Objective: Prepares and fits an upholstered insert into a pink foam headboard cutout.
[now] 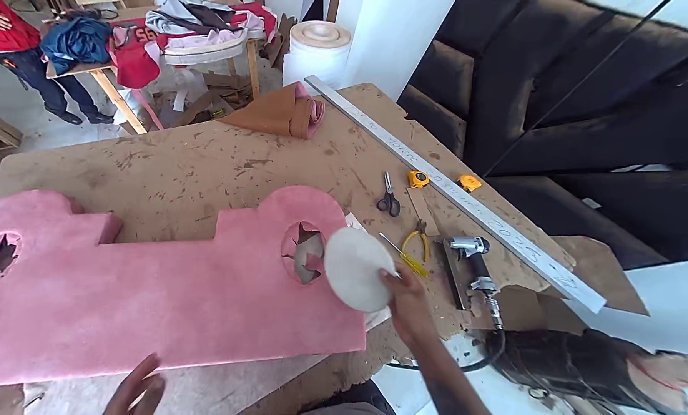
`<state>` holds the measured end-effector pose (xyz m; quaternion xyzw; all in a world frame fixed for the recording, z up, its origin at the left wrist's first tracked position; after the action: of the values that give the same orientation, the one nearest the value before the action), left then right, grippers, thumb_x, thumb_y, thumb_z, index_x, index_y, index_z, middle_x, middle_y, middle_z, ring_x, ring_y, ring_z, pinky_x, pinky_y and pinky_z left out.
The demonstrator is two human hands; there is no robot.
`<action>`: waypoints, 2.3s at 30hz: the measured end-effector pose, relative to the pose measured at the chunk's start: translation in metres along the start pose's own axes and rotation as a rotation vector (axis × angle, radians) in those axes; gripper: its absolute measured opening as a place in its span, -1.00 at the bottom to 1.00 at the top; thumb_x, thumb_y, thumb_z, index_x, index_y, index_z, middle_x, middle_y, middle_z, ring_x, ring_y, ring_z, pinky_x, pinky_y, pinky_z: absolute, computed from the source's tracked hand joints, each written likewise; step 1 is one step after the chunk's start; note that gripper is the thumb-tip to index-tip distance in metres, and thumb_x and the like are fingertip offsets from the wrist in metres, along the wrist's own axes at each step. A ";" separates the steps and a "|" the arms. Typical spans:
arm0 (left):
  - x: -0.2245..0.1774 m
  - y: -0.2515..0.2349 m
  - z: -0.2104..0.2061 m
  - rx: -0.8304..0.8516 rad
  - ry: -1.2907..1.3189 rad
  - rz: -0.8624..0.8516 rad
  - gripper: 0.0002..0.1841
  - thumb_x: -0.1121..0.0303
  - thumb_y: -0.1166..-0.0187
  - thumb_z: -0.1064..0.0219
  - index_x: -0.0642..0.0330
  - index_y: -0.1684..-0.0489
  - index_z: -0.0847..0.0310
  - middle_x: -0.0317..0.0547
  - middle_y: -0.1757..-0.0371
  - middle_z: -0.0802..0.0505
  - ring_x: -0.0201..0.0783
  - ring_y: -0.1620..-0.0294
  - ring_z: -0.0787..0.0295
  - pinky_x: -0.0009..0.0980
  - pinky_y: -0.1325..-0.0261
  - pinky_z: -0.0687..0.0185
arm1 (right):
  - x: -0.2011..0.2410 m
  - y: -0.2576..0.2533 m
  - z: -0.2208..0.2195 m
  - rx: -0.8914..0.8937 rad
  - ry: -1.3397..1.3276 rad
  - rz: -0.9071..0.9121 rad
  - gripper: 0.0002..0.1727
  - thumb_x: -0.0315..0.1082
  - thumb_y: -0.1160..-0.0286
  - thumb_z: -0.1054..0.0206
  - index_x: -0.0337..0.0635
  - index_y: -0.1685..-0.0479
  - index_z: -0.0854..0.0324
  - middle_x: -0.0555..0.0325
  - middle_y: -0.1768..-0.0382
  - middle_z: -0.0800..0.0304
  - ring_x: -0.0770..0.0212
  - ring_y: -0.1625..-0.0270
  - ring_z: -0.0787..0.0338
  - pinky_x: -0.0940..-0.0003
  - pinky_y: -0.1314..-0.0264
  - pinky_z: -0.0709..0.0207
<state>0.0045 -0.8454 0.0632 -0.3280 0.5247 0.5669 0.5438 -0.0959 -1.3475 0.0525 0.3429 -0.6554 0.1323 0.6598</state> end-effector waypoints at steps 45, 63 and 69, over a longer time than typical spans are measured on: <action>-0.017 -0.186 -0.272 0.185 -0.652 -0.168 -0.55 0.08 -0.47 -0.57 -0.01 -0.29 -0.73 -0.37 0.17 -0.83 -0.45 0.34 -0.77 -0.37 0.23 -0.82 | -0.061 -0.112 -0.084 0.251 0.913 0.225 -0.45 -0.15 -0.49 -0.54 0.11 -0.50 -0.62 0.22 -0.12 -0.64 0.38 0.29 -0.72 0.37 0.27 -0.75; -0.013 -0.206 -0.323 0.292 -0.902 -0.494 0.22 -0.64 -0.05 -0.34 -0.16 -0.85 -0.20 -0.19 -0.93 -0.12 -0.02 -0.96 0.31 0.33 -0.88 0.42 | -0.052 -0.119 -0.088 0.337 1.120 0.214 -0.50 -0.14 -0.48 -0.55 0.03 -0.42 -0.68 0.24 -0.02 -0.65 0.35 0.29 -0.70 0.32 0.25 -0.75; -0.010 -0.205 -0.335 0.299 -0.937 -0.499 0.23 -0.68 0.01 -0.33 -0.25 -0.85 -0.21 -0.16 -0.94 -0.08 -0.05 -0.97 0.30 0.32 -0.89 0.50 | -0.049 -0.143 -0.069 0.461 0.887 0.113 -0.64 -0.11 -0.63 -0.37 0.18 -0.36 -0.75 0.39 0.05 -0.71 0.46 0.30 -0.69 0.45 0.29 -0.72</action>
<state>0.1373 -1.1957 -0.0543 -0.0742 0.2077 0.4252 0.8778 0.0421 -1.3952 -0.0275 0.3546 -0.2830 0.4421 0.7738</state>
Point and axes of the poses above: each hand's wrist, its own y-axis away from the middle knuckle, its own z-axis out of the back of the hand, x = y × z, the point moved 2 cm from there along -y, towards the middle knuckle
